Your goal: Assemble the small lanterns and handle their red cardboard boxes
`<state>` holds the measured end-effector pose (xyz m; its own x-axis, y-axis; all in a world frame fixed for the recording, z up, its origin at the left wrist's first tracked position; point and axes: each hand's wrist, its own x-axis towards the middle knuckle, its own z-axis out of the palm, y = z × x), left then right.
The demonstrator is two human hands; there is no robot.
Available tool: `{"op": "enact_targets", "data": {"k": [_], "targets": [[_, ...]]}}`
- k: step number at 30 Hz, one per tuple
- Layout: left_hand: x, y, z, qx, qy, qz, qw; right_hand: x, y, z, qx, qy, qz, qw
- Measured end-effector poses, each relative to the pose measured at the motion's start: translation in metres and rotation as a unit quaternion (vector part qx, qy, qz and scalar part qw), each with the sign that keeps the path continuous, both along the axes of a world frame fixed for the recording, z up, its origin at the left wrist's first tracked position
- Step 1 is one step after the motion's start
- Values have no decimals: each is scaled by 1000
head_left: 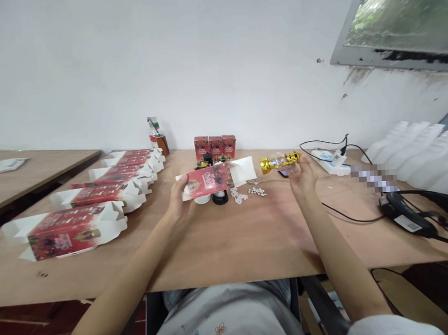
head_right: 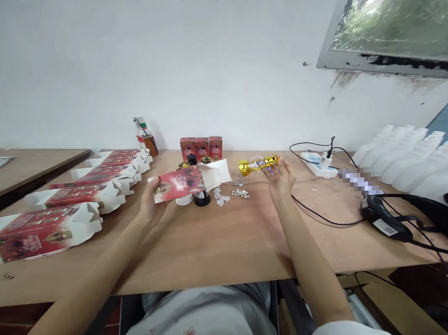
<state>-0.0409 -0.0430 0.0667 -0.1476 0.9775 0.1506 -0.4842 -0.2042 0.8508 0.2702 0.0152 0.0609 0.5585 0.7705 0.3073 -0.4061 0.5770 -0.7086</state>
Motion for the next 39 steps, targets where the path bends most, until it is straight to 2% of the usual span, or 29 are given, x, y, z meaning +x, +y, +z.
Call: {"op": "enact_targets", "data": {"k": [3,6,10,15,18,21,23,24,25,27,28,30,32,34,35,37,39], "targets": [[-2,-1,0,12,-14,-9,1000,11,4,1,-4,-58,-106,993],[-2,-1,1,14,-28,-38,999,9,7,-4,-41,-152,-173,972],[-2,-2,4,-3,-72,-99,993,4,10,-13,-88,-229,-199,949],[-3,1,2,-46,-96,-208,972,12,15,-22,-148,-299,-235,913],[-3,2,-1,-54,-102,-221,968,15,15,-24,-179,-333,-250,892],[1,-2,0,-55,-114,-208,970,11,8,-21,-165,-378,-313,856],[5,-6,1,-52,-118,-215,968,0,1,-19,-113,-400,-375,829],[6,-8,2,-49,-118,-222,967,-7,-5,-18,-77,-406,-388,824],[8,-9,2,-44,-116,-229,965,-17,-11,-19,-43,-412,-375,829],[11,-12,1,-39,-110,-246,962,-42,-25,-22,11,-425,-282,860],[13,-14,0,-38,-105,-257,960,-57,-32,-25,21,-422,-206,883],[15,-16,-4,-40,-89,-283,954,-86,-48,-31,8,-390,-1,921],[18,-17,-9,-52,-67,-310,947,-110,-61,-37,4,-295,197,935],[20,-18,-14,-73,-32,-347,934,-125,-70,-40,-18,-188,344,920],[21,-18,-17,-83,-10,-369,926,-129,-72,-40,-36,-145,392,908],[24,-19,-21,-97,34,-401,911,-129,-73,-38,-73,-87,446,888],[27,-20,-24,-96,60,-406,907,-124,-71,-34,-97,-54,464,879]]}}
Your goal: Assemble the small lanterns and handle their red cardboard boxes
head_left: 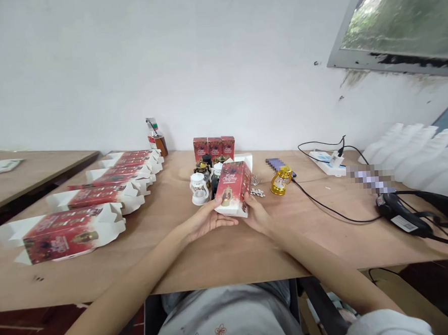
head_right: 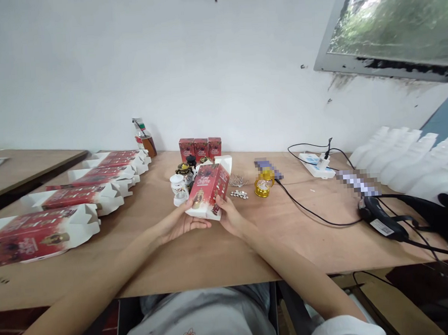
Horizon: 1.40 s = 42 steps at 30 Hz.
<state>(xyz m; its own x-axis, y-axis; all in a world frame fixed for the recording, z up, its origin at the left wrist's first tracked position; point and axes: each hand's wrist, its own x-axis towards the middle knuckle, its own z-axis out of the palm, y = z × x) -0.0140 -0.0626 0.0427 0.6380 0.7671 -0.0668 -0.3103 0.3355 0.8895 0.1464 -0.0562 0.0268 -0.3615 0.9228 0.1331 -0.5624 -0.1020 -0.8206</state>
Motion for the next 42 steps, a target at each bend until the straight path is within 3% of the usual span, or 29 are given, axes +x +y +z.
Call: {"op": "enact_targets", "data": {"k": [9,15,19,22,24,28,31,36,38,40,42], "targets": [[8,-2,-4,28,-17,67,997,10,13,-1,-36,55,-39,997],[12,-6,-6,101,60,142,983,6,8,3,-6,41,-76,996],[16,-5,-11,169,109,216,955,3,3,5,21,30,-109,993],[15,-6,-10,252,145,273,917,4,3,6,17,28,-124,992],[13,-8,-6,302,174,289,892,6,4,5,14,32,-124,992],[9,-13,3,347,185,299,870,7,6,3,25,33,-134,990],[5,-14,4,417,232,311,822,7,7,3,29,20,-147,988],[-3,-9,-3,605,301,368,639,7,5,9,46,3,-164,985],[-4,-7,-4,653,300,379,583,7,4,12,60,-5,-178,982],[-4,-6,-4,668,300,382,563,6,2,13,77,-15,-194,978],[-3,-7,-2,659,302,380,575,5,1,14,91,-26,-201,975]]}}
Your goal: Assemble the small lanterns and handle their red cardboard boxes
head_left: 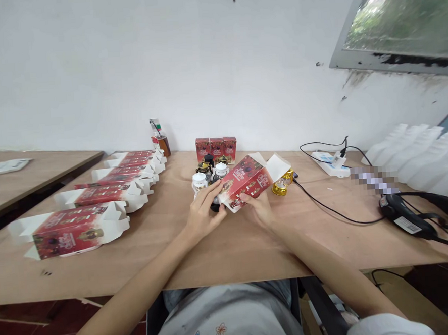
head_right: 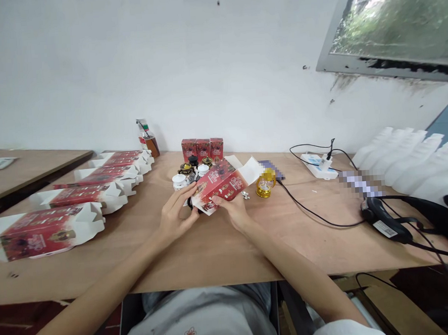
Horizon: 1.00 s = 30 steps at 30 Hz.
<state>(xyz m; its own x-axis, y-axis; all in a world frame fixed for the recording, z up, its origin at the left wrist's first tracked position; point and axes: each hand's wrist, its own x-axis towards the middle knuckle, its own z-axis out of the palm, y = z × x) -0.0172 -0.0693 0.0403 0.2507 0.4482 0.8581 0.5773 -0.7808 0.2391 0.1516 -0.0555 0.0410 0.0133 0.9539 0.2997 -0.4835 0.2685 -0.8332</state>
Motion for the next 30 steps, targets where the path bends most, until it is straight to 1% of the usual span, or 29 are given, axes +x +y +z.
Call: {"op": "enact_targets", "data": {"k": [4,9,13,17,20,23,25,30], "targets": [[-1,-2,2,-52,-16,-20,998,1,1,0,-7,-6,-5,1000],[0,-4,5,-86,-35,-44,995,7,8,-1,-39,21,-1,999],[6,-6,6,-108,-86,-50,989,10,12,-5,-70,65,40,995],[9,-6,4,-128,-123,-52,983,8,10,-6,-87,88,93,988],[9,-3,-2,-160,-178,-62,969,7,7,-7,-86,90,103,987],[9,2,-8,-212,-249,-93,940,7,7,-9,-76,86,113,987],[9,5,-9,-239,-265,-115,927,7,8,-11,-73,85,115,987],[10,4,-4,-252,-262,-115,925,9,10,-12,-75,89,108,987]]}}
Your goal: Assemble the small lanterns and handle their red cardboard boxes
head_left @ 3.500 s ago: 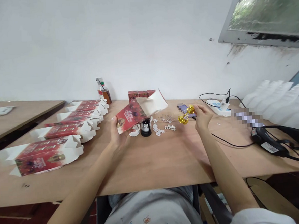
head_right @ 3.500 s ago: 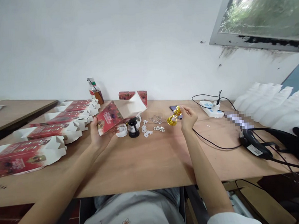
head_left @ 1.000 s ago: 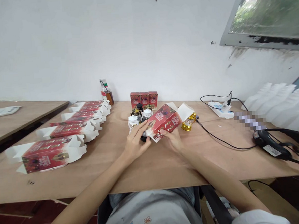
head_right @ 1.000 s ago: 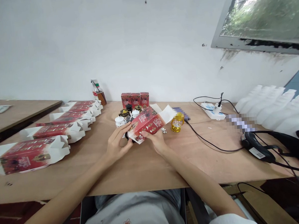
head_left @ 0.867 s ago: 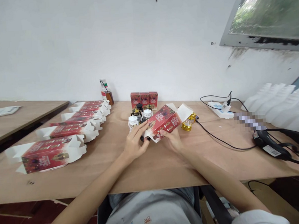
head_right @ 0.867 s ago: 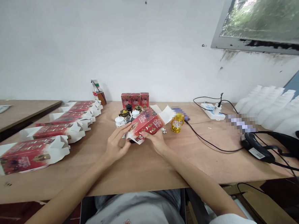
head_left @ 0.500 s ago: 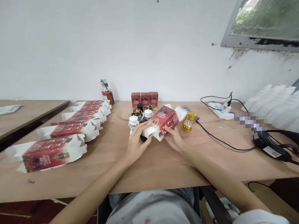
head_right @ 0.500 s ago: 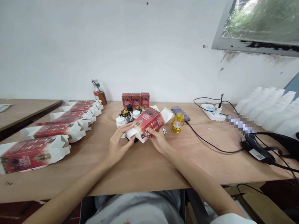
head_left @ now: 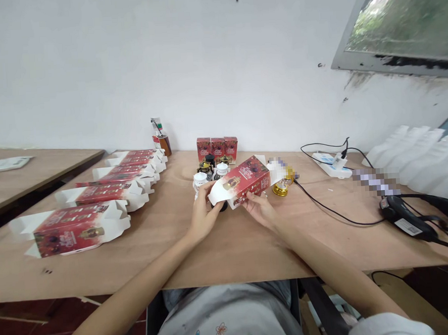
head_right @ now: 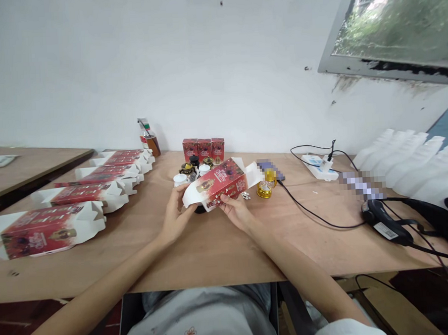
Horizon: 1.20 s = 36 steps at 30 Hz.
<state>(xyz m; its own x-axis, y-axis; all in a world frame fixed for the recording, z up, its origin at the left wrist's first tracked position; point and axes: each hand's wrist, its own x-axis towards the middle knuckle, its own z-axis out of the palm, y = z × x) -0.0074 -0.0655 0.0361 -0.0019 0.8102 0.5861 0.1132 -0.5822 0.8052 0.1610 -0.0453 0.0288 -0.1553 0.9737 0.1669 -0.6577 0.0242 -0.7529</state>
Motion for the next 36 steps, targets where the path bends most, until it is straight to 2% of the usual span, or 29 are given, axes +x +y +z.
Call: {"op": "enact_targets", "data": {"k": [6,10,13,16,23,27,29,36], "targets": [[3,-1,6,-37,-50,-22,998,1,0,-2,-3,-5,16,1000],[4,0,9,-42,-43,-46,997,0,-1,-2,-5,-13,3,1000],[4,-2,12,-43,-41,-41,997,0,-2,0,-4,-14,4,1000],[3,-4,12,-54,-77,-39,995,2,-2,3,3,-1,4,1000],[7,-6,6,-126,-98,-41,986,7,0,5,2,-2,25,1000],[13,-7,2,-209,-158,-120,958,7,-1,7,-8,0,33,999],[15,-8,0,-219,-183,-143,948,7,-1,7,-7,4,37,999],[14,-4,-8,-231,-214,-124,941,6,4,3,-33,28,47,998]]}}
